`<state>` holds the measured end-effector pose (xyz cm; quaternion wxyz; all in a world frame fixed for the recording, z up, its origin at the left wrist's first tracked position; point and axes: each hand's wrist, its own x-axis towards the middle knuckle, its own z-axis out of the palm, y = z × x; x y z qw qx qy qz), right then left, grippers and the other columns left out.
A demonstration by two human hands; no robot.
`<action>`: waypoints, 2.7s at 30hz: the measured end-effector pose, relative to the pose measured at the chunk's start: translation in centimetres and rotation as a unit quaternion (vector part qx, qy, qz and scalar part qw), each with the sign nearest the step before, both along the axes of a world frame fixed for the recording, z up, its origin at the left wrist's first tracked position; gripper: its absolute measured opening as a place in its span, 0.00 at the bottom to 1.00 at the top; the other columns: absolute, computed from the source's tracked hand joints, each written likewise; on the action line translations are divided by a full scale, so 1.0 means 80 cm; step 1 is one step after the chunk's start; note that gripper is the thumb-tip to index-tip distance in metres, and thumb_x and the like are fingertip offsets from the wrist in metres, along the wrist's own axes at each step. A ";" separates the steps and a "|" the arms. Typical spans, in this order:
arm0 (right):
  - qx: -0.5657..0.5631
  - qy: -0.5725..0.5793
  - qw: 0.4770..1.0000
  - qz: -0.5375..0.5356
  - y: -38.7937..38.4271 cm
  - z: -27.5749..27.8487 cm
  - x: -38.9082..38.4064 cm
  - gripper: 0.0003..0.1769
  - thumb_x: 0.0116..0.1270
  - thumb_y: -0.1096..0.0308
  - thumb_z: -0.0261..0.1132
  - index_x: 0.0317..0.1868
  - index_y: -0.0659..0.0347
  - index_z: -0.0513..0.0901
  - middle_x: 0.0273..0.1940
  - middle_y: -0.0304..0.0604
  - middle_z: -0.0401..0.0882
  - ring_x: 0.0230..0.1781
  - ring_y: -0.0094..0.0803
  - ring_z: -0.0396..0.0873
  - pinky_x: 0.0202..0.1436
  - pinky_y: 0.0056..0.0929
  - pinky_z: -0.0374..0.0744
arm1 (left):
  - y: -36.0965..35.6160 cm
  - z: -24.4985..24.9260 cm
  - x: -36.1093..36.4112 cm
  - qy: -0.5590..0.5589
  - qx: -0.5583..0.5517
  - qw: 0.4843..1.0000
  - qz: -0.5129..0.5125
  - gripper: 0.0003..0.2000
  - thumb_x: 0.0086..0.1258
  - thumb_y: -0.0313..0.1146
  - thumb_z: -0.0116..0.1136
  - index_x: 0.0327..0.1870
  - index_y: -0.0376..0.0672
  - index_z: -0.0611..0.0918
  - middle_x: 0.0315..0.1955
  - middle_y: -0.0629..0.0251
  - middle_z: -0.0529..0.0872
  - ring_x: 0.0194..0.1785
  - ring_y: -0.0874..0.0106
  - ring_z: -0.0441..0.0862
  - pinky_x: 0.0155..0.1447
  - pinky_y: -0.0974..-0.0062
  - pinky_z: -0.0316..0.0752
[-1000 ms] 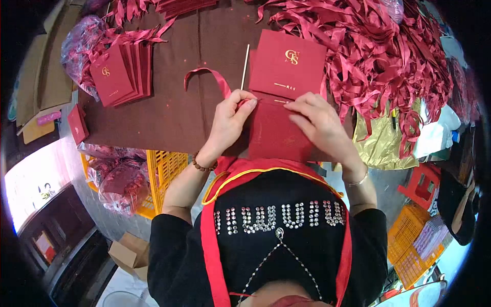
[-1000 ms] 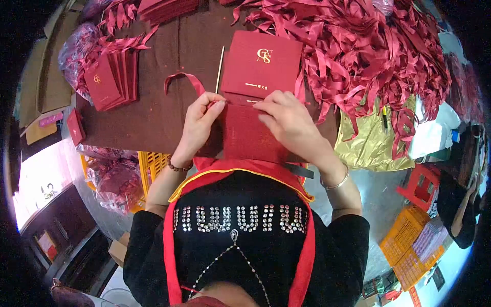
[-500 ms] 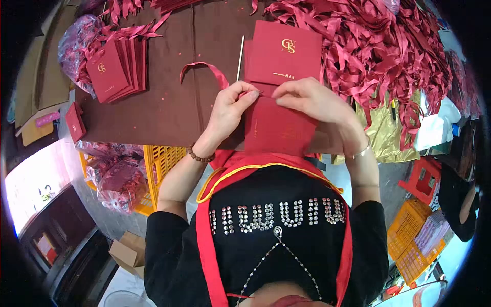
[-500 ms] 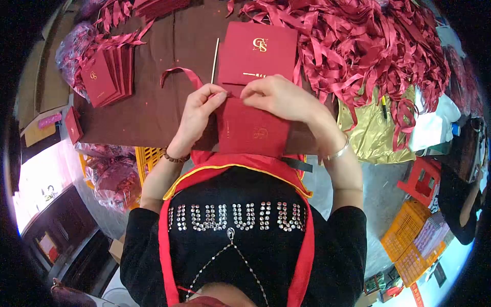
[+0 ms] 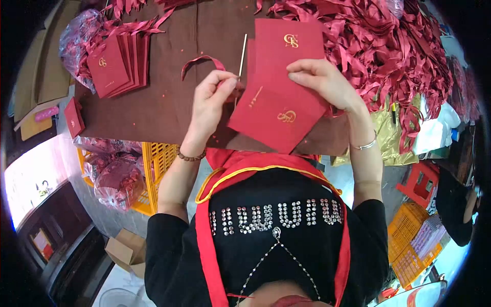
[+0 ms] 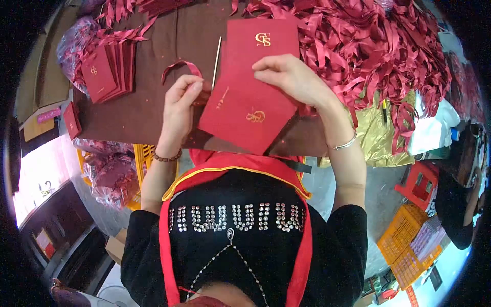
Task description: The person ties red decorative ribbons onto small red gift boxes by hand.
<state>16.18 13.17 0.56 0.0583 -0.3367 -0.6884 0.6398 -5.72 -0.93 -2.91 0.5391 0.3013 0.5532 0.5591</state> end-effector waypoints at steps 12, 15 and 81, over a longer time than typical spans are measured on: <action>0.264 -0.038 0.936 0.230 0.007 0.049 -0.050 0.10 0.62 0.68 0.62 0.41 0.65 0.81 0.35 0.50 0.82 0.38 0.41 0.80 0.44 0.31 0.76 | 0.007 0.017 0.004 0.062 0.014 0.977 -0.202 0.06 0.68 0.29 0.57 0.39 0.36 0.81 0.34 0.72 0.81 0.40 0.82 0.75 0.47 0.83 0.69; 0.420 0.051 0.903 -0.081 0.013 0.032 -0.016 0.11 0.63 0.67 0.62 0.43 0.65 0.81 0.41 0.48 0.81 0.43 0.42 0.79 0.46 0.32 0.76 | -0.016 0.011 0.006 0.018 0.006 0.995 -0.098 0.06 0.69 0.29 0.56 0.40 0.37 0.80 0.35 0.73 0.81 0.40 0.82 0.75 0.48 0.83 0.70; -0.084 0.000 0.996 0.026 -0.051 -0.015 0.007 0.17 0.64 0.75 0.61 0.54 0.70 0.76 0.43 0.40 0.82 0.44 0.18 0.76 0.48 0.17 0.75 | -0.004 0.021 0.065 0.530 0.156 0.825 -0.120 0.04 0.58 0.24 0.60 0.31 0.38 0.77 0.26 0.56 0.78 0.32 0.57 0.78 0.35 0.64 0.73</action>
